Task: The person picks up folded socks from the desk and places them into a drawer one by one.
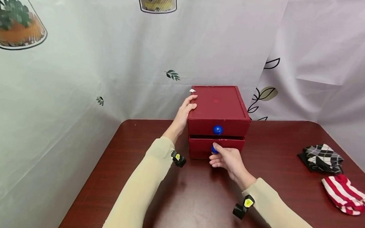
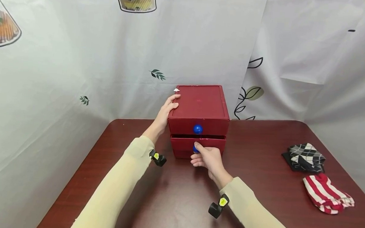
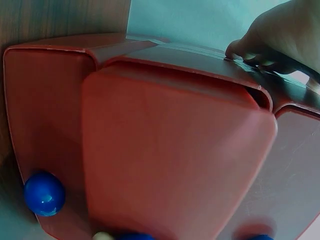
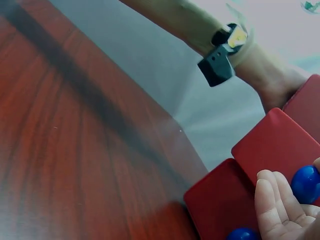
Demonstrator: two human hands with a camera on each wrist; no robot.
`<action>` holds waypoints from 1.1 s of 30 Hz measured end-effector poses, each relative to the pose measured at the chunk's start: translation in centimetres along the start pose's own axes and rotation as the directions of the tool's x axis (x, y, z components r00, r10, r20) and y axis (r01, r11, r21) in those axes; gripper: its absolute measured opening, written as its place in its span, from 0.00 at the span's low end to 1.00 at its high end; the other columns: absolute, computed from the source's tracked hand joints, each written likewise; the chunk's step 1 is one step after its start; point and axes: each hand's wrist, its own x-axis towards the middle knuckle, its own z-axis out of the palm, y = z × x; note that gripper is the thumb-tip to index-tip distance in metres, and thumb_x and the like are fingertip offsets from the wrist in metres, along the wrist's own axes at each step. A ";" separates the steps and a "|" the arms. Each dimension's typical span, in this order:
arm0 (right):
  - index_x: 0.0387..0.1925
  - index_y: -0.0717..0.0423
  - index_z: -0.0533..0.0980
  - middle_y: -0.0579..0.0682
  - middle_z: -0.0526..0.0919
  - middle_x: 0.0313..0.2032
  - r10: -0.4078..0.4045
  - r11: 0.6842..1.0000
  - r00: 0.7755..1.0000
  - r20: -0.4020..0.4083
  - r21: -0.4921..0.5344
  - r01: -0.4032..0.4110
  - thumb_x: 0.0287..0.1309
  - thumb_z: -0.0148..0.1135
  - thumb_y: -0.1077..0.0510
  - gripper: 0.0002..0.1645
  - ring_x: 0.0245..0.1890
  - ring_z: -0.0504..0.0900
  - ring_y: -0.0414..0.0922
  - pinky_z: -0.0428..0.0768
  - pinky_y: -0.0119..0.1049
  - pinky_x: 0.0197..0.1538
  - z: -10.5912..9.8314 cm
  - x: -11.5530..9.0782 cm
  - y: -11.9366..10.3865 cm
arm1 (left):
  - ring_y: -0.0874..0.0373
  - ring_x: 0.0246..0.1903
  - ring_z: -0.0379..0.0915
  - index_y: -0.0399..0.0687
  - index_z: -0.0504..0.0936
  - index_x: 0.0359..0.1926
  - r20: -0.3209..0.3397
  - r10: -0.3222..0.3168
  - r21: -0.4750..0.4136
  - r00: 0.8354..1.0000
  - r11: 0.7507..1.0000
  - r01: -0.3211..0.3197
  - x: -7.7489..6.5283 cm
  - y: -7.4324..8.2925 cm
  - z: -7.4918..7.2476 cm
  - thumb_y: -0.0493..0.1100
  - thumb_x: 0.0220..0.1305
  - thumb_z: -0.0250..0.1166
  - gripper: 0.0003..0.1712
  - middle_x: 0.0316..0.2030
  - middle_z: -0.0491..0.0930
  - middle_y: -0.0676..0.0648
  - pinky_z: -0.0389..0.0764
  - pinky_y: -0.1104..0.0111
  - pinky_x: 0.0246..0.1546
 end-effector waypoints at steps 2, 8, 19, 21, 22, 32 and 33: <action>0.39 0.77 0.73 0.57 0.82 0.21 0.003 1.000 1.000 -0.006 -0.003 -0.003 0.54 0.63 0.45 0.34 0.18 0.82 0.45 0.80 0.38 0.27 0.0 -0.5 0.2 | 0.52 0.60 0.55 0.47 0.59 0.68 -0.001 0.003 -0.001 1.000 1.000 -0.003 0.0 -0.1 -0.1 0.41 0.67 0.45 0.28 0.65 0.57 0.45 0.58 0.58 0.59; 0.37 0.76 0.73 0.57 0.82 0.21 -0.005 1.000 1.000 0.007 -0.008 0.005 0.55 0.63 0.45 0.32 0.17 0.81 0.45 0.80 0.37 0.26 0.1 -1.6 0.3 | 0.53 0.60 0.56 0.48 0.60 0.67 -0.005 0.004 0.000 1.000 1.000 -0.004 0.0 -0.1 -0.1 0.41 0.67 0.45 0.27 0.64 0.58 0.46 0.58 0.58 0.58; 0.36 0.74 0.76 0.59 0.82 0.21 -0.011 1.000 1.000 -0.024 -0.015 0.010 0.53 0.64 0.45 0.31 0.18 0.81 0.47 0.80 0.40 0.28 0.1 -3.2 1.0 | 0.52 0.59 0.56 0.48 0.61 0.67 -0.005 0.004 -0.004 1.000 1.000 -0.004 0.1 -0.3 -0.2 0.41 0.67 0.46 0.27 0.65 0.58 0.46 0.57 0.59 0.59; 0.34 0.73 0.76 0.59 0.82 0.21 -0.011 1.000 0.999 -0.033 -0.019 0.010 0.53 0.65 0.45 0.30 0.18 0.81 0.47 0.80 0.40 0.28 0.1 -3.5 1.2 | 0.52 0.59 0.56 0.48 0.61 0.67 -0.004 0.002 -0.006 1.000 1.000 -0.002 0.1 -0.3 -0.2 0.42 0.67 0.46 0.27 0.65 0.59 0.46 0.57 0.59 0.59; 0.34 0.72 0.77 0.59 0.82 0.21 -0.010 1.000 0.999 -0.039 -0.020 0.009 0.53 0.65 0.45 0.29 0.18 0.81 0.47 0.80 0.40 0.28 0.1 -3.7 1.2 | 0.53 0.59 0.56 0.48 0.61 0.67 -0.002 0.003 -0.007 1.000 1.000 -0.003 0.1 -0.3 -0.2 0.41 0.68 0.46 0.27 0.65 0.58 0.46 0.57 0.59 0.59; 0.33 0.71 0.77 0.59 0.81 0.21 -0.003 1.000 0.999 -0.047 -0.019 0.002 0.54 0.64 0.47 0.26 0.18 0.81 0.48 0.80 0.40 0.27 0.1 -5.5 1.7 | 0.55 0.58 0.58 0.56 0.65 0.65 -0.031 0.018 -0.004 0.999 1.000 -0.019 1.2 -2.0 -0.5 0.44 0.67 0.47 0.25 0.62 0.61 0.50 0.58 0.58 0.58; 0.32 0.71 0.77 0.59 0.81 0.21 -0.006 1.000 0.999 -0.047 -0.018 0.005 0.55 0.64 0.48 0.25 0.18 0.81 0.48 0.80 0.40 0.27 0.2 -5.7 1.8 | 0.55 0.58 0.58 0.57 0.65 0.64 -0.034 0.020 -0.006 0.999 1.000 -0.020 1.4 -2.3 -0.6 0.45 0.67 0.48 0.24 0.62 0.61 0.51 0.58 0.58 0.58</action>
